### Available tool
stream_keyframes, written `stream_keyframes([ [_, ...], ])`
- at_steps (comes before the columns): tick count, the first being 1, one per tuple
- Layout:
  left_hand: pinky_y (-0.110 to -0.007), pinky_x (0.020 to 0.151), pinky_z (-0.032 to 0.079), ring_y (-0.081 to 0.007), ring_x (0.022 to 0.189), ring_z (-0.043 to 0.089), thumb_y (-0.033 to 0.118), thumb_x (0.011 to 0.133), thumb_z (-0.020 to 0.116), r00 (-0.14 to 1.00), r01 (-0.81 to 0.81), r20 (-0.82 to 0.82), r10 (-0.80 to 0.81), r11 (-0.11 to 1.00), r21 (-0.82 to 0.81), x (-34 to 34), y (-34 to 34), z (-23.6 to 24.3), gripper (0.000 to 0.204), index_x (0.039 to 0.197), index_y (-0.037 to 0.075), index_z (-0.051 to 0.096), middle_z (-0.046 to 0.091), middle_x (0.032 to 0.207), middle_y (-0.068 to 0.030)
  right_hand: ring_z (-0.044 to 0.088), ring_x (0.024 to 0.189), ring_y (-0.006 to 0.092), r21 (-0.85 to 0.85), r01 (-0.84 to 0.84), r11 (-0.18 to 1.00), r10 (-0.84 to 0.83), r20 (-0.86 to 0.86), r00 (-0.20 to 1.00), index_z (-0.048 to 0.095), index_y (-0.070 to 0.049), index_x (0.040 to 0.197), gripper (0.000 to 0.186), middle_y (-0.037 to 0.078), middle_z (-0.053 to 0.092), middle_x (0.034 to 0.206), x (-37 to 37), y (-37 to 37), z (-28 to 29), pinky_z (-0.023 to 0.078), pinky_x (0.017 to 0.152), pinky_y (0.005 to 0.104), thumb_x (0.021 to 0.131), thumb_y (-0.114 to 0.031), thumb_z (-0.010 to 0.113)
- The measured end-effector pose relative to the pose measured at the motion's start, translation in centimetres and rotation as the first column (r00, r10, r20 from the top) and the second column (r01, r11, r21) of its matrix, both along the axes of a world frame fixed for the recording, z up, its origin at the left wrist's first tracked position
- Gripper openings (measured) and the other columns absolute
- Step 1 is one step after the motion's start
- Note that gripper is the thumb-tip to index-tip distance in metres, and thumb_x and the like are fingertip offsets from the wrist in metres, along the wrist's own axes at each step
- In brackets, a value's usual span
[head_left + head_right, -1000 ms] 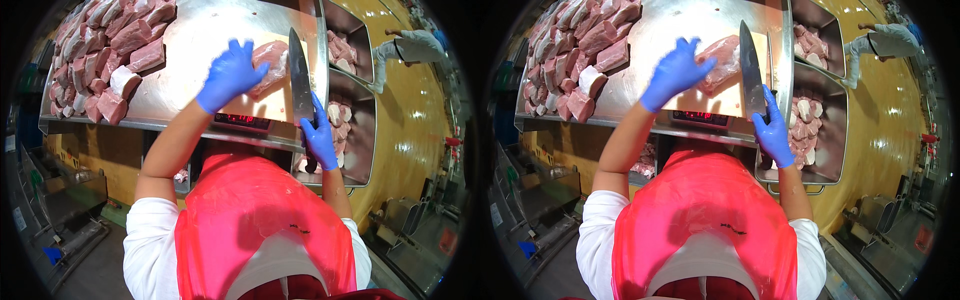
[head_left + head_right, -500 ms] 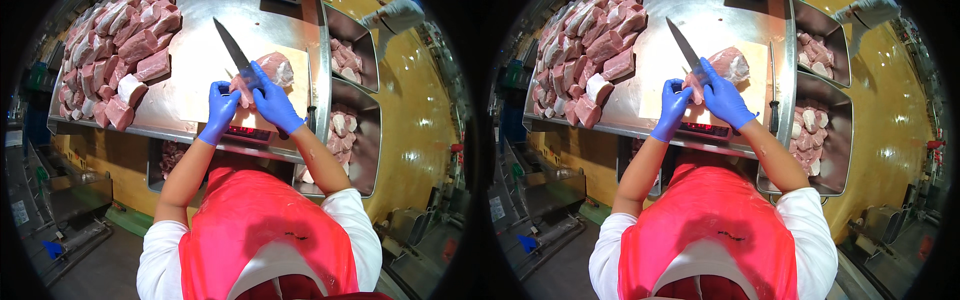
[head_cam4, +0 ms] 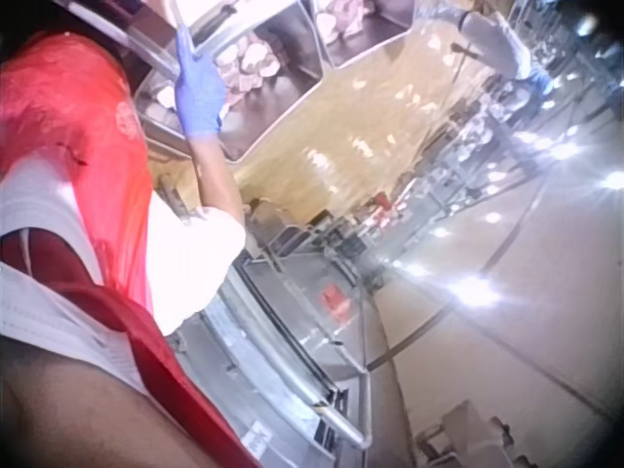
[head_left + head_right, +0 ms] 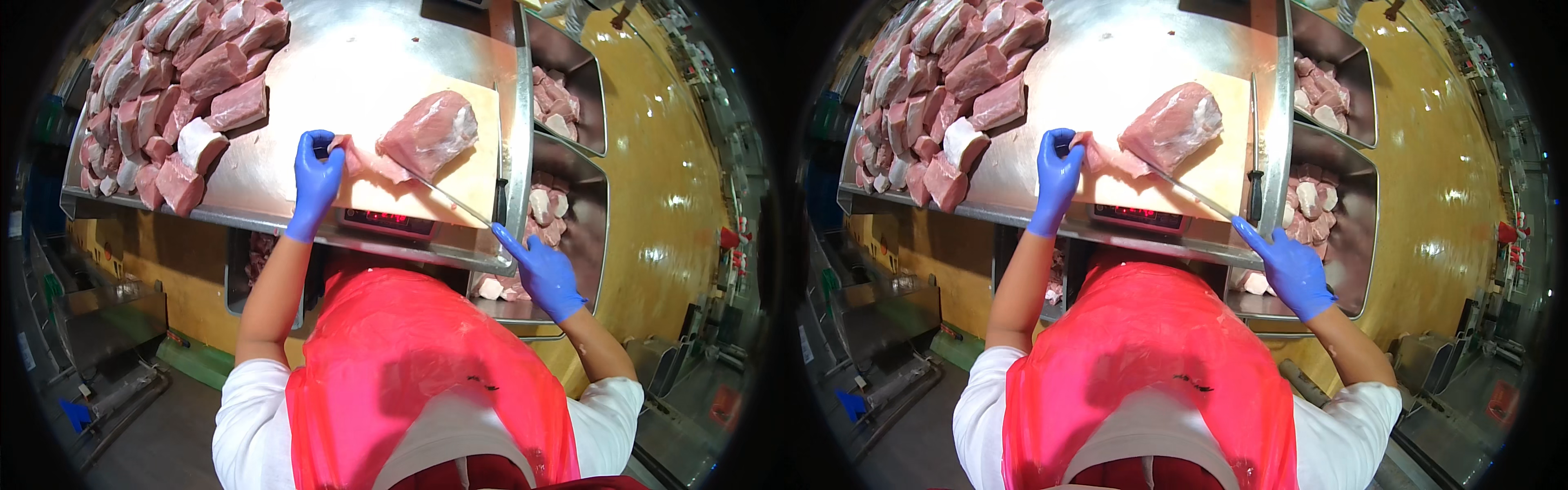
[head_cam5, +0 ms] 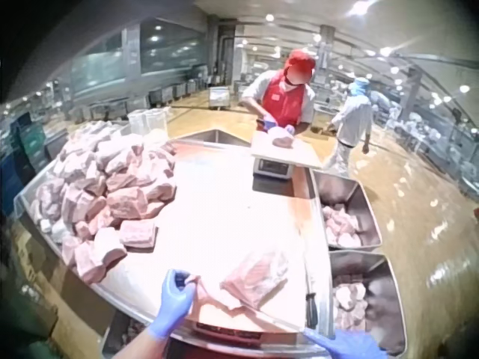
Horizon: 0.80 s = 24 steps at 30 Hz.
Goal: The person cuts large pieces of raw meat into smaller portions using a knife on a cutting board. They trim fat and separate lean meat, placing the cut pieces into metal trays. The person handles the meat with gloved hands and uses a knife for all cutting actions.
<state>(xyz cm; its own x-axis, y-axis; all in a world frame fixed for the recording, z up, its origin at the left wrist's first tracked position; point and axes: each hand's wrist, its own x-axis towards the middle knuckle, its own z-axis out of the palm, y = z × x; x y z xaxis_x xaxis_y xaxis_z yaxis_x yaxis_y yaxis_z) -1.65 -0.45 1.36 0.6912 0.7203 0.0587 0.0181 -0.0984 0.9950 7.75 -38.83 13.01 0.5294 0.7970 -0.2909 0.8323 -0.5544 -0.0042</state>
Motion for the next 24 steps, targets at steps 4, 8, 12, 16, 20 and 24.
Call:
stream_keyframes([
  [4,-0.044,0.094,0.049,-0.0272,0.111,0.058,0.016,0.082,0.078,0.993,0.116,-0.105,-0.056,0.647,0.753,-0.8,-5.8,2.8,0.036,0.116,0.013,0.066,0.057,0.119,-0.0125,0.068,0.078,0.0379,0.474,0.315,0.822,-0.125,-0.389,0.913,0.036,-0.027,0.158,0.073,0.023,0.063,0.098,-0.1,1.5,-1.2,0.055,0.071,0.045,0.092,-0.003,0.055],
  [8,-0.041,0.086,0.044,-0.029,0.1,0.06,0.017,0.075,0.082,0.961,0.275,-0.219,-0.17,0.489,0.828,0.1,-5.1,-0.1,0.031,0.104,0.016,0.07,0.061,0.104,-0.0091,0.067,0.091,0.0422,0.585,0.476,0.656,-0.086,-0.569,0.818,0.033,-0.023,0.159,0.07,0.025,0.066,0.118,-0.9,8.4,-4.6,0.054,0.082,0.0458,0.094,-0.004,0.052],
  [12,-0.043,0.08,0.045,-0.0283,0.089,0.059,0.02,0.076,0.083,0.944,0.302,-0.194,-0.266,0.468,0.83,0.1,-4.0,-0.6,0.024,0.094,0.014,0.068,0.06,0.09,-0.0068,0.065,0.078,0.0427,0.594,0.272,0.757,0.007,-0.424,0.906,0.029,-0.027,0.16,0.078,0.023,0.064,0.097,-0.3,13.7,-5.3,0.054,0.072,0.0504,0.09,-0.004,0.056],
  [16,-0.043,0.075,0.045,-0.028,0.082,0.058,0.022,0.074,0.085,0.953,0.216,-0.082,-0.29,0.469,0.856,0.2,-3.4,-1.0,0.026,0.088,0.013,0.065,0.056,0.084,-0.0061,0.061,0.064,0.04,0.364,0.072,0.929,0.026,-0.258,0.966,0.027,-0.033,0.16,0.083,0.017,0.058,0.084,0.5,10.0,-5.4,0.052,0.061,0.0518,0.088,-0.006,0.057],
  [20,-0.042,0.073,0.045,-0.0286,0.08,0.059,0.011,0.07,0.084,0.961,0.181,-0.031,-0.275,0.542,0.821,-0.1,-3.8,-0.5,0.024,0.085,0.011,0.065,0.059,0.084,-0.006,0.061,0.063,0.0391,0.14,0.105,0.985,-0.062,-0.283,0.957,0.028,-0.035,0.159,0.08,0.017,0.058,0.082,-0.9,3.4,-3.3,0.052,0.061,0.0506,0.09,-0.008,0.058],
  [24,-0.042,0.075,0.047,-0.0298,0.084,0.059,0.007,0.07,0.081,0.953,0.252,-0.081,-0.291,0.618,0.744,-0.7,-3.1,-0.4,0.023,0.086,0.009,0.065,0.059,0.087,-0.0072,0.064,0.067,0.038,0.16,0.153,0.975,-0.096,-0.315,0.944,0.03,-0.036,0.159,0.078,0.017,0.062,0.083,-2.2,1.9,-1.6,0.054,0.062,0.0486,0.092,-0.008,0.058],
])
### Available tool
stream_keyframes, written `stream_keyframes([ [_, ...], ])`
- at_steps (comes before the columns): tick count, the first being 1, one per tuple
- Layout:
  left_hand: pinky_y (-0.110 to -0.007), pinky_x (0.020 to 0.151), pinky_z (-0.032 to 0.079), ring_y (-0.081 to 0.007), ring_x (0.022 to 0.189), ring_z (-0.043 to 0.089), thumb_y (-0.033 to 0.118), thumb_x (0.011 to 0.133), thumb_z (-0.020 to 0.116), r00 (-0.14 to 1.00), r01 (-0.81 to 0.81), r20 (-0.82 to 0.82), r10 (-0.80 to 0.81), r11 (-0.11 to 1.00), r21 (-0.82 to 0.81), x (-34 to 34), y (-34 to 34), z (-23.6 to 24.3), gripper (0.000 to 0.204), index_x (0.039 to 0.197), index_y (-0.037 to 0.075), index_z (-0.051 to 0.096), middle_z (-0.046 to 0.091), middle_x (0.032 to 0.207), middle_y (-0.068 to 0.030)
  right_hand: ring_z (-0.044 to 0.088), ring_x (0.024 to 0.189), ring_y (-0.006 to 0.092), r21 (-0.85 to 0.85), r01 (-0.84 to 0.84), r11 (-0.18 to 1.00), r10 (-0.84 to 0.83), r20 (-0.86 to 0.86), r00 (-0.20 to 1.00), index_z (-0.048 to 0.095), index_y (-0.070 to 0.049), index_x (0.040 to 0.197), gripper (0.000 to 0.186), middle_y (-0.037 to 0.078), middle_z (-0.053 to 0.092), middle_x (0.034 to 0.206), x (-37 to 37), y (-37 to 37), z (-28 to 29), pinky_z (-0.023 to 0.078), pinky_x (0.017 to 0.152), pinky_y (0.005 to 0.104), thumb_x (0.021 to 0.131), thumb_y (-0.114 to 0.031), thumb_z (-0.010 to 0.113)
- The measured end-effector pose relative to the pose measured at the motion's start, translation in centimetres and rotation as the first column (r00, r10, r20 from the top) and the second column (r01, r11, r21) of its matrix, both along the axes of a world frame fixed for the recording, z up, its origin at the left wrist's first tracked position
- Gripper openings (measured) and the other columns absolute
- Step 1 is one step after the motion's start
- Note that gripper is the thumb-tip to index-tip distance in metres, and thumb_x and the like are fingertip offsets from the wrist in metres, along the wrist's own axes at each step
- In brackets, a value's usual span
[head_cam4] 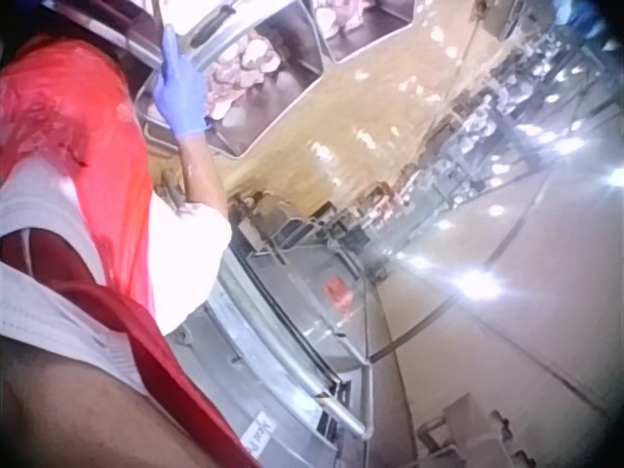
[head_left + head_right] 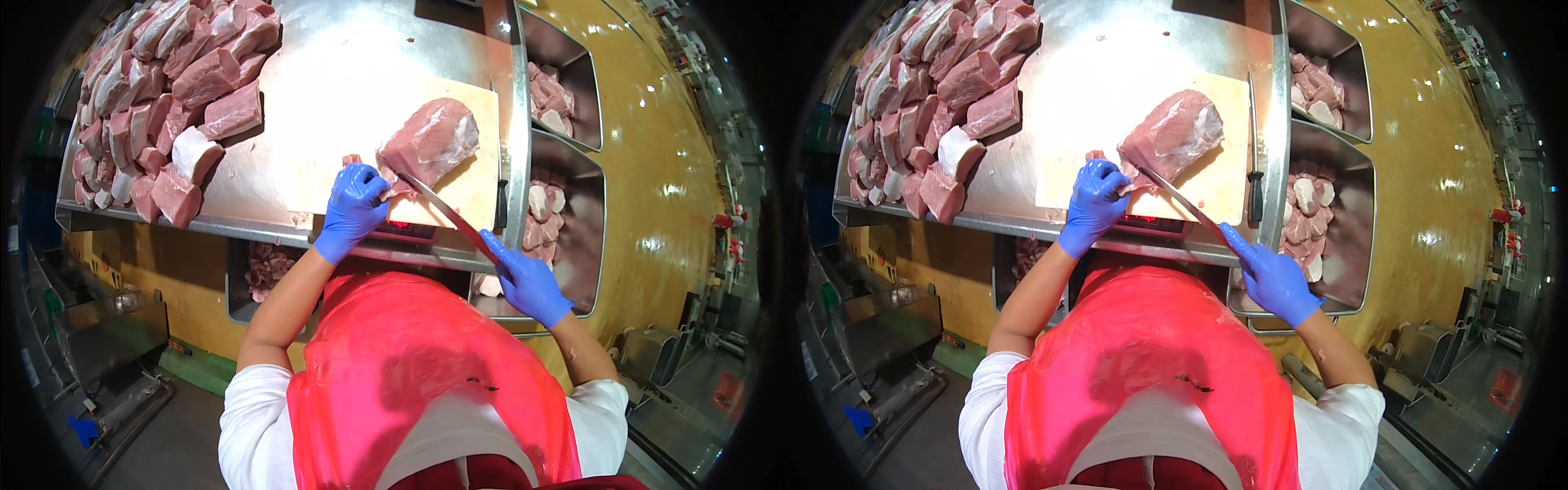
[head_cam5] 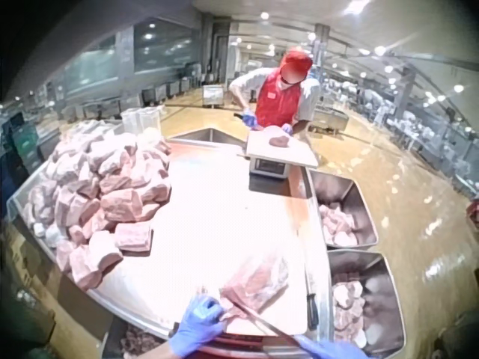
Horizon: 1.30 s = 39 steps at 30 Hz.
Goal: The person cuts large pieces of raw meat into smaller portions using a knife on a cutting board. They trim fat and separate lean meat, placing the cut pieces into metal trays. The person handles the meat with gloved hands and uses a knife for all cutting actions.
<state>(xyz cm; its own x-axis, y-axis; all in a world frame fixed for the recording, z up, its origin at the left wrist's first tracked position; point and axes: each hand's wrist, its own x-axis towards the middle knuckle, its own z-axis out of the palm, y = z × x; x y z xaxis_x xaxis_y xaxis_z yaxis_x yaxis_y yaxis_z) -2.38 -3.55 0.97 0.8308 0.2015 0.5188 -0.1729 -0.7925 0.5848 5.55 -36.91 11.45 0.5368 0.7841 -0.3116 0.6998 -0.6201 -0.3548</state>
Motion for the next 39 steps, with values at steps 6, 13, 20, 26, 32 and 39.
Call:
stream_keyframes([
  [6,-0.042,0.078,0.049,-0.0308,0.087,0.059,0.002,0.069,0.077,0.981,0.192,0.005,-0.192,0.981,0.02,0.4,2.1,0.6,0.023,0.087,0.008,0.064,0.059,0.09,-0.0088,0.067,0.071,0.04,0.335,0.63,0.7,-0.307,-0.656,0.689,0.03,-0.013,0.158,0.065,0.024,0.068,0.083,0.4,15.9,0.3,0.052,0.067,0.0445,0.097,-0.013,0.051],
  [13,-0.042,0.072,0.048,-0.0323,0.079,0.058,0.005,0.069,0.08,0.958,0.281,-0.041,-0.283,0.958,-0.057,1.2,3.8,-0.4,0.023,0.076,0.007,0.057,0.056,0.082,-0.0098,0.064,0.081,0.0476,0.385,0.341,0.858,-0.296,-0.173,0.939,0.025,-0.022,0.16,0.069,0.028,0.066,0.093,0.6,17.8,-3.3,0.049,0.074,0.0575,0.096,-0.012,0.051],
  [20,-0.039,0.067,0.048,-0.0308,0.077,0.058,0.003,0.071,0.077,0.978,0.205,-0.01,-0.209,0.964,-0.167,2.6,5.3,-0.7,0.019,0.076,0.004,0.059,0.059,0.082,-0.0104,0.062,0.065,0.0398,-0.074,0.138,0.988,-0.132,0.074,0.988,0.026,-0.035,0.16,0.079,0.02,0.06,0.082,-2.7,6.3,0.0,0.052,0.062,0.0516,0.092,-0.01,0.056],
  [26,-0.039,0.085,0.052,-0.0337,0.098,0.06,0.009,0.073,0.076,0.972,0.151,-0.153,-0.177,0.974,-0.168,2.3,6.4,1.8,0.032,0.103,0.004,0.065,0.06,0.106,-0.0154,0.062,0.061,0.0355,-0.074,0.081,0.994,-0.077,0.059,0.995,0.029,-0.037,0.159,0.084,0.014,0.058,0.079,-3.3,-0.1,3.4,0.05,0.055,0.0496,0.087,-0.005,0.059],
  [32,-0.045,0.097,0.049,-0.0359,0.11,0.057,0.015,0.075,0.078,0.971,0.2,-0.15,-0.184,0.974,0.104,1.1,2.4,1.6,0.045,0.115,0.005,0.062,0.056,0.121,-0.0167,0.056,0.068,0.0164,0.375,0.617,0.692,-0.433,-0.469,0.77,0.026,-0.009,0.16,0.067,0.016,0.067,0.094,-2.7,8.1,1.4,0.05,0.069,0.033,0.098,-0.008,0.052],
  [39,-0.043,0.085,0.051,-0.0343,0.096,0.059,0.01,0.073,0.079,0.945,0.314,-0.111,-0.306,0.948,0.059,1.6,5.1,0.8,0.027,0.092,0.005,0.061,0.06,0.103,-0.0128,0.066,0.081,0.0474,0.401,0.351,0.846,-0.354,-0.069,0.933,0.025,-0.009,0.159,0.067,0.03,0.067,0.092,1.4,24.2,-2.0,0.052,0.076,0.0553,0.097,-0.013,0.05],
])
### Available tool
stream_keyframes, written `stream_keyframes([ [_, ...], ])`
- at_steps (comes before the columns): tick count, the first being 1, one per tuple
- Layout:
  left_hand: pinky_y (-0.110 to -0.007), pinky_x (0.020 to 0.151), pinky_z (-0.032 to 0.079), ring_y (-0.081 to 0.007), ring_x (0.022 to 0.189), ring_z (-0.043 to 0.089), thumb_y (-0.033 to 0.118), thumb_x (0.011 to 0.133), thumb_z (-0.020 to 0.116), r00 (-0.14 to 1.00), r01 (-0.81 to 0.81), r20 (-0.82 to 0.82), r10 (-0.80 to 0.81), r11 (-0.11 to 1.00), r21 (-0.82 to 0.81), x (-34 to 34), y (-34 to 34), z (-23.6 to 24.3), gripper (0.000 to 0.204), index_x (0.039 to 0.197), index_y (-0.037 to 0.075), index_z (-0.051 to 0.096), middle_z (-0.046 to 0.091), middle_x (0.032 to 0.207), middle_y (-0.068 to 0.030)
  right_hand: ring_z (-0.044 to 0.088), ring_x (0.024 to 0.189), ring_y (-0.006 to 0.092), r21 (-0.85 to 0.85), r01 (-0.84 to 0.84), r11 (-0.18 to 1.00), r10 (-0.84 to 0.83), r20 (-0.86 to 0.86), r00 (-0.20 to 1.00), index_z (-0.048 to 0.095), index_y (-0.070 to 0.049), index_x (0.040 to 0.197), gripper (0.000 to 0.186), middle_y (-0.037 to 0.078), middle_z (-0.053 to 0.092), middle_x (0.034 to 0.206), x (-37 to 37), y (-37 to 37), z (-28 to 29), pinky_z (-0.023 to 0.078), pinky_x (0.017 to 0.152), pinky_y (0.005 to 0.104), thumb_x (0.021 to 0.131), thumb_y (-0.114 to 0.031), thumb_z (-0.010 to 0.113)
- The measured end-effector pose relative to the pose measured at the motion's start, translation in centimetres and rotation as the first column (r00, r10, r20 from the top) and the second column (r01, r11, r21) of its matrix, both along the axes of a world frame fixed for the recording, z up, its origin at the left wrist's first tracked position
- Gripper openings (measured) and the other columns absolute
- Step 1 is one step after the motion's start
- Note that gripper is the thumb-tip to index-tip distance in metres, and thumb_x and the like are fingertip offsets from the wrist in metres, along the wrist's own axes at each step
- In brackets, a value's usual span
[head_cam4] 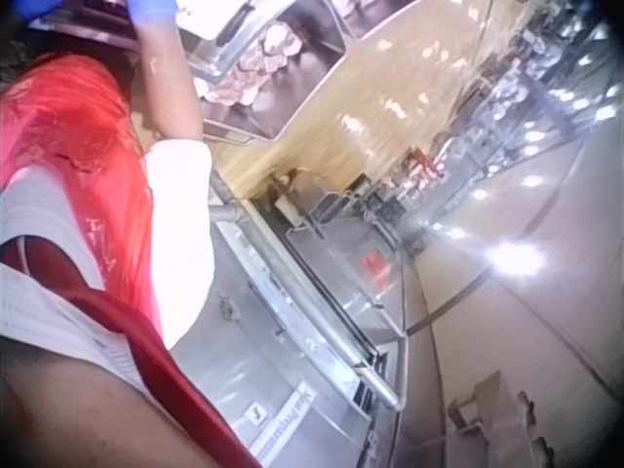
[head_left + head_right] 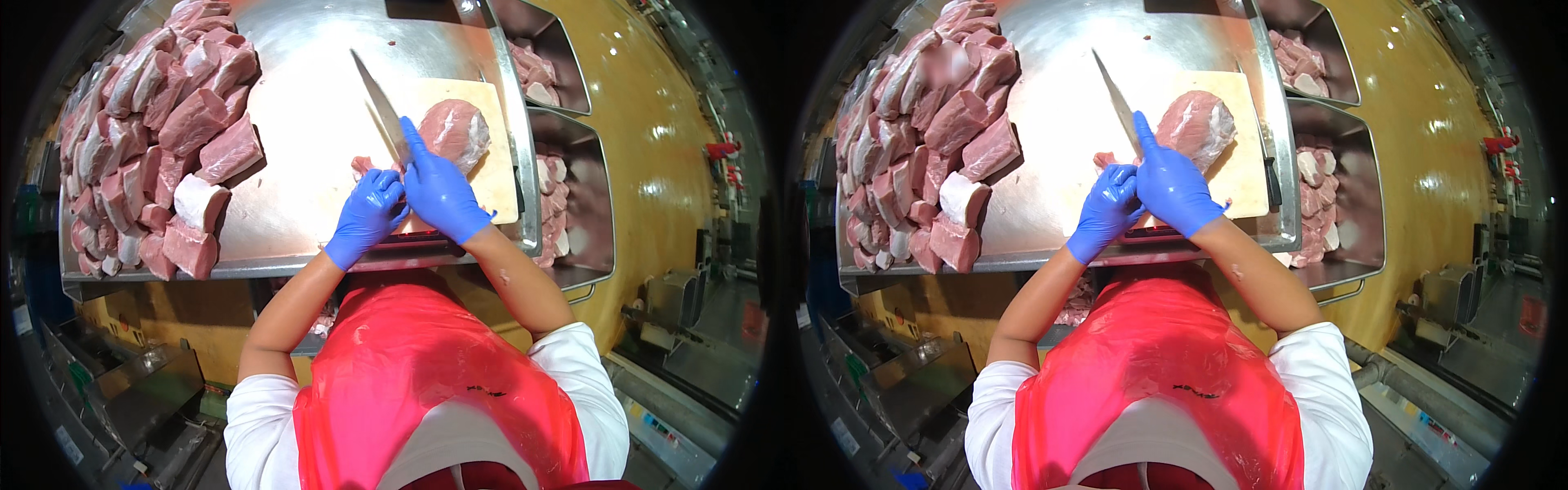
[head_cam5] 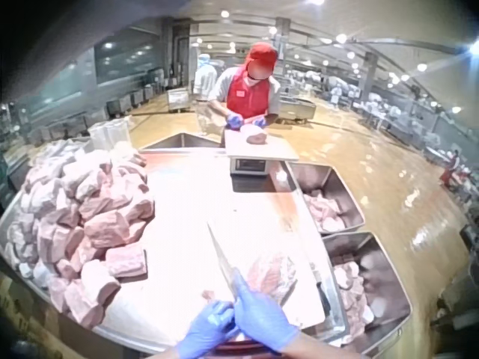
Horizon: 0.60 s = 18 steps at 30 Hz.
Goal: The person cuts large pieces of raw meat into smaller portions using a knife on a cutting board. They trim fat and separate lean meat, placing the cut pieces into metal trays. The person handles the meat with gloved hands and uses a knife for all cutting actions.
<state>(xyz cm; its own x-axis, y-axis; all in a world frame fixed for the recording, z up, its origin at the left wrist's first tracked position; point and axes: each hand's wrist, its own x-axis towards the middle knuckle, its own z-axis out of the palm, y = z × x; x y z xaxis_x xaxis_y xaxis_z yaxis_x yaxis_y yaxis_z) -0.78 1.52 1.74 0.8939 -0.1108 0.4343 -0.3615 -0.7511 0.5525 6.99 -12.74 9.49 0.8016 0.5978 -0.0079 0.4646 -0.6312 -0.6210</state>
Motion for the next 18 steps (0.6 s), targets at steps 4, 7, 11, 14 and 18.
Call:
stream_keyframes([
  [4,-0.044,0.081,0.051,-0.0345,0.092,0.059,0.009,0.071,0.079,0.999,0.03,-0.009,-0.031,0.998,-0.058,0.5,1.3,-0.9,0.027,0.087,0.005,0.057,0.059,0.099,-0.0127,0.067,0.08,0.0444,-0.306,-0.049,0.951,0.044,-0.022,0.999,0.024,-0.017,0.16,0.07,0.027,0.066,0.09,-2.2,-2.2,-0.4,0.052,0.07,0.0548,0.096,-0.013,0.052],
  [7,-0.044,0.081,0.05,-0.0353,0.092,0.058,0.007,0.072,0.076,1.0,0.009,0.0,-0.009,0.994,-0.105,1.1,2.6,-1.0,0.025,0.085,0.004,0.055,0.057,0.095,-0.0131,0.065,0.069,0.0416,-0.464,-0.123,0.877,0.116,-0.045,0.992,0.023,-0.028,0.161,0.078,0.023,0.063,0.087,-6.1,-8.7,1.8,0.052,0.062,0.0538,0.093,-0.009,0.055],
  [11,-0.041,0.086,0.051,-0.0337,0.101,0.06,0.004,0.075,0.071,0.988,-0.071,-0.151,0.038,0.973,-0.219,2.5,4.8,-1.2,0.021,0.093,0.003,0.06,0.06,0.106,-0.0147,0.062,0.061,0.0357,-0.703,-0.081,0.707,0.167,0.054,0.985,0.027,-0.037,0.16,0.085,0.016,0.057,0.081,-9.9,-18.6,4.5,0.051,0.054,0.0478,0.087,-0.007,0.062],
  [14,-0.052,0.108,0.04,-0.0437,0.136,0.04,0.018,0.074,0.075,0.998,-0.047,0.028,0.05,0.994,-0.094,2.0,4.2,1.4,0.039,0.111,0.009,0.066,0.05,0.136,-0.0214,0.062,0.062,0.0333,-0.702,-0.135,0.699,0.167,-0.022,0.986,0.032,-0.032,0.159,0.084,0.015,0.058,0.083,-9.4,-22.7,6.5,0.051,0.056,0.0463,0.085,-0.005,0.064],
  [18,-0.066,0.117,0.017,-0.0508,0.148,0.021,0.036,0.08,0.076,0.924,-0.327,-0.137,0.356,0.924,0.195,2.7,0.9,1.0,0.052,0.127,0.014,0.066,0.037,0.154,-0.0235,0.062,0.063,0.0331,-0.167,0.034,0.985,-0.02,0.081,0.997,0.038,-0.019,0.157,0.076,0.012,0.066,0.096,-8.9,-24.9,3.4,0.051,0.059,0.0427,0.086,-0.002,0.061],
])
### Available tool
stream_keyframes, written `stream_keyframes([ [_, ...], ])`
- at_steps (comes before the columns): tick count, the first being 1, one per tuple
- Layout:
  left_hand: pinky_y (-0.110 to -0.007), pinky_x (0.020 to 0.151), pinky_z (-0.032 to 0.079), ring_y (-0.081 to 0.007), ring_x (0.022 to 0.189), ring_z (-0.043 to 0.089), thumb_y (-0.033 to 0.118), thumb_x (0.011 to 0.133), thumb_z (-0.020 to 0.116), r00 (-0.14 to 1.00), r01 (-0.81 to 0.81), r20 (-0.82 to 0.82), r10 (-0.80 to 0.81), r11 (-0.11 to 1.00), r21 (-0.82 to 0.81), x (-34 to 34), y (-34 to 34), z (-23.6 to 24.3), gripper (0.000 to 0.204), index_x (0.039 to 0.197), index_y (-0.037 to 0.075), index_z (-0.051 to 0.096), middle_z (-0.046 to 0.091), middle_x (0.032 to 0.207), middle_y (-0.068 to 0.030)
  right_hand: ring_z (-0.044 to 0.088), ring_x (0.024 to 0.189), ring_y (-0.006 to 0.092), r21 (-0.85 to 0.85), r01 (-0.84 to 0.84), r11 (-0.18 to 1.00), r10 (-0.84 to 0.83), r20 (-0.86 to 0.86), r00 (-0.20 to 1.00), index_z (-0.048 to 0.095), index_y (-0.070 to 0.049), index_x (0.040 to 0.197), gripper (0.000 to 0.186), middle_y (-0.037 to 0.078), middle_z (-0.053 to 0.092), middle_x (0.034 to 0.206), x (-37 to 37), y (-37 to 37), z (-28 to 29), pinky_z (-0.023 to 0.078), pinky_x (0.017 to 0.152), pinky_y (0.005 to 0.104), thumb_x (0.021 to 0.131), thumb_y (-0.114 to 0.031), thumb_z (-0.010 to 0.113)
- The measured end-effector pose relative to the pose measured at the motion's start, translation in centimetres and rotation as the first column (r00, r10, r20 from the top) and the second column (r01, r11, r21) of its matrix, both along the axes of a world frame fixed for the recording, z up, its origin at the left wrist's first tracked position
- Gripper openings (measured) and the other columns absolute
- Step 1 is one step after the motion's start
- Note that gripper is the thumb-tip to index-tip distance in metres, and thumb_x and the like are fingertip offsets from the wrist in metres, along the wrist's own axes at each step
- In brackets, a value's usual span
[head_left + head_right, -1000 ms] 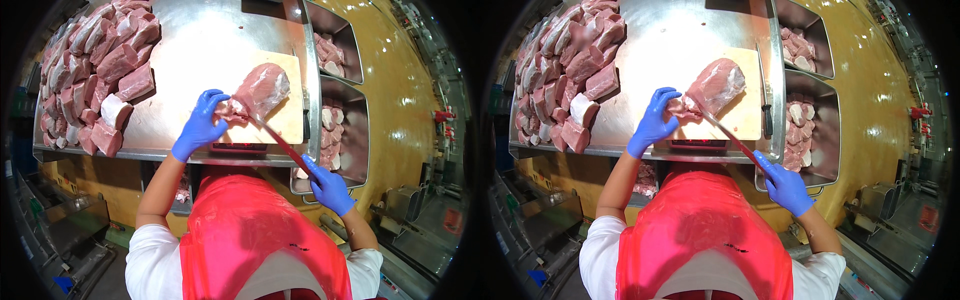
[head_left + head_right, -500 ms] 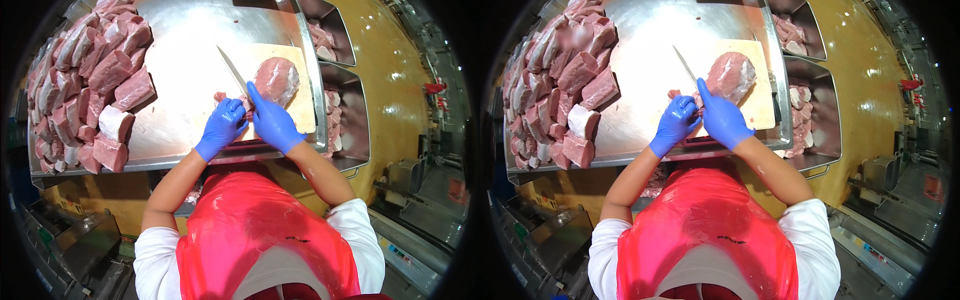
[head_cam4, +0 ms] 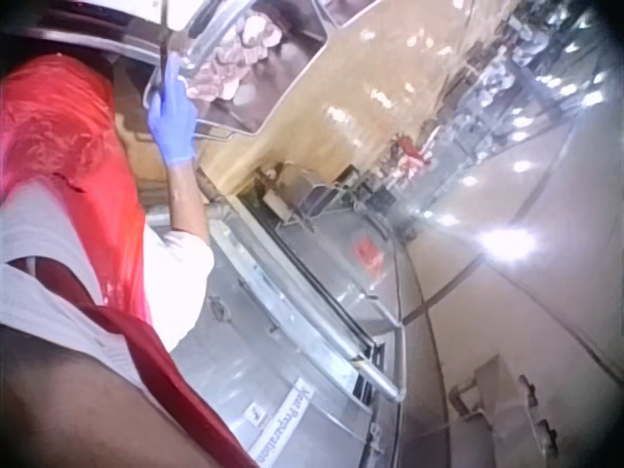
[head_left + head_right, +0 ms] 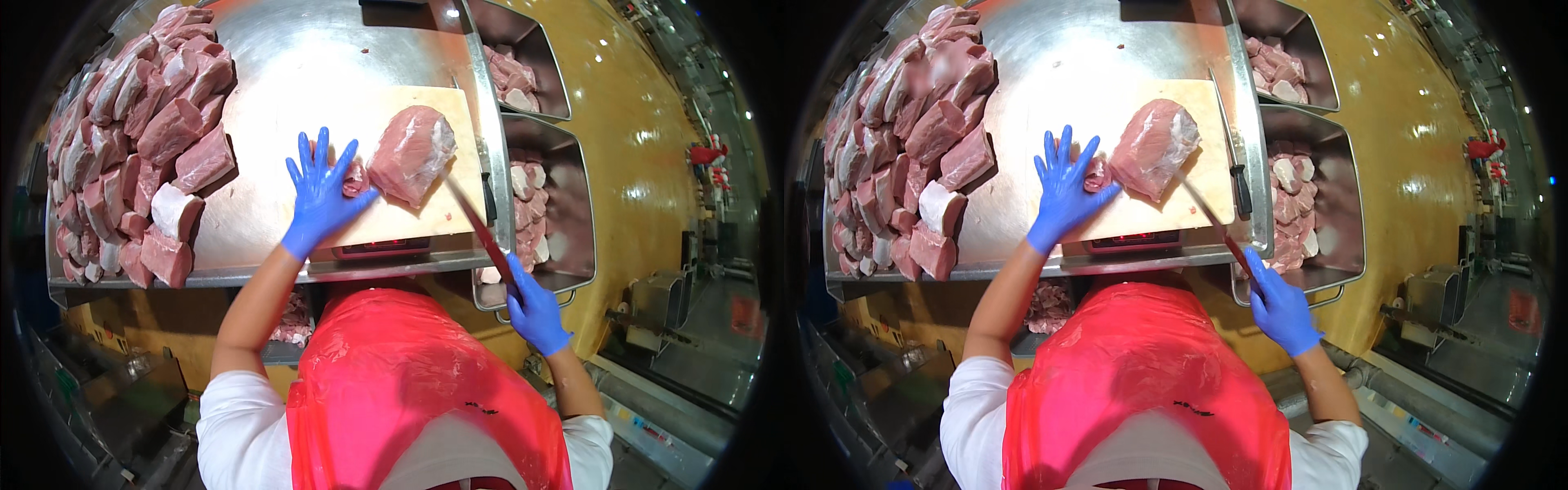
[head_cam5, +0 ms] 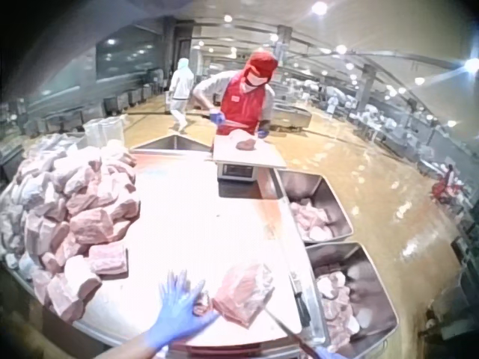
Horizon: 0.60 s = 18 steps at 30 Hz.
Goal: The person cuts large pieces of raw meat into smaller portions using a knife on a cutting board. They trim fat and separate lean meat, placing the cut pieces into metal trays. The person handles the meat with gloved hands and uses a knife for all cutting actions.
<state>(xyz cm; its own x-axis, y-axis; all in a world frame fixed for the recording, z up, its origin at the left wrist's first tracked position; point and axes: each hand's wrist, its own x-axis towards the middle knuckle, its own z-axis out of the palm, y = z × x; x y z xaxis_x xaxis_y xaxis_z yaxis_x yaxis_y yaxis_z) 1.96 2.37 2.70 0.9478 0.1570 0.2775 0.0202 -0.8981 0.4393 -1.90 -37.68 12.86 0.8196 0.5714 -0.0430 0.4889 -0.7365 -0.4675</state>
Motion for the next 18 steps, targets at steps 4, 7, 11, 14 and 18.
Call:
stream_keyframes([
  [4,-0.039,0.069,0.054,-0.0285,0.077,0.068,0.012,0.084,0.062,0.918,-0.234,0.339,0.204,0.971,0.051,6.9,5.5,-1.4,0.011,0.082,0.008,0.072,0.071,0.082,-0.0133,0.057,0.059,0.0179,0.312,0.172,0.934,-0.146,-0.104,0.984,0.036,-0.016,0.158,0.069,0.008,0.063,0.082,3.0,2.3,-4.1,0.048,0.059,0.0308,0.094,-0.001,0.056],
  [7,-0.032,0.057,0.049,-0.016,0.059,0.054,0.024,0.091,0.065,0.836,-0.369,0.109,0.537,0.699,-0.612,4.8,13.2,-3.5,0.018,0.085,0.008,0.062,0.058,0.069,-0.0038,0.043,0.061,0.0053,0.458,0.264,0.849,-0.136,-0.295,0.946,0.034,-0.013,0.159,0.068,0.0,0.051,0.066,3.3,4.2,-4.5,0.041,0.057,0.0246,0.095,0.001,0.056],
  [11,-0.025,0.05,0.043,-0.014,0.063,0.054,0.029,0.1,0.055,0.855,0.069,-0.226,0.467,-0.535,-0.842,-8.6,16.2,-6.1,0.018,0.102,0.011,0.059,0.059,0.083,-0.0045,0.041,0.06,0.0032,0.534,0.289,0.794,-0.104,-0.349,0.931,0.035,-0.013,0.159,0.07,-0.006,0.049,0.067,4.5,3.6,-5.8,0.039,0.056,0.0227,0.095,0.002,0.057],
  [14,-0.031,0.063,0.051,-0.0196,0.077,0.061,0.026,0.104,0.048,0.766,0.19,0.129,0.629,-0.03,-0.981,-19.3,17.3,3.8,0.028,0.117,0.004,0.059,0.065,0.099,-0.0122,0.04,0.06,0.0024,0.49,0.403,0.773,-0.16,-0.464,0.871,0.029,-0.014,0.161,0.072,-0.007,0.049,0.071,6.0,3.2,-5.9,0.038,0.055,0.0202,0.096,0.001,0.056],
  [18,-0.04,0.084,0.052,-0.0241,0.101,0.062,0.022,0.101,0.05,0.27,-0.735,0.636,0.723,0.581,-0.349,-29.1,12.1,16.0,0.032,0.124,0.001,0.059,0.064,0.115,-0.0162,0.043,0.057,0.0001,0.622,0.389,0.68,-0.126,-0.423,0.897,0.023,-0.019,0.163,0.074,-0.005,0.057,0.076,9.2,6.9,-2.8,0.039,0.047,0.0188,0.098,0.0,0.054],
])
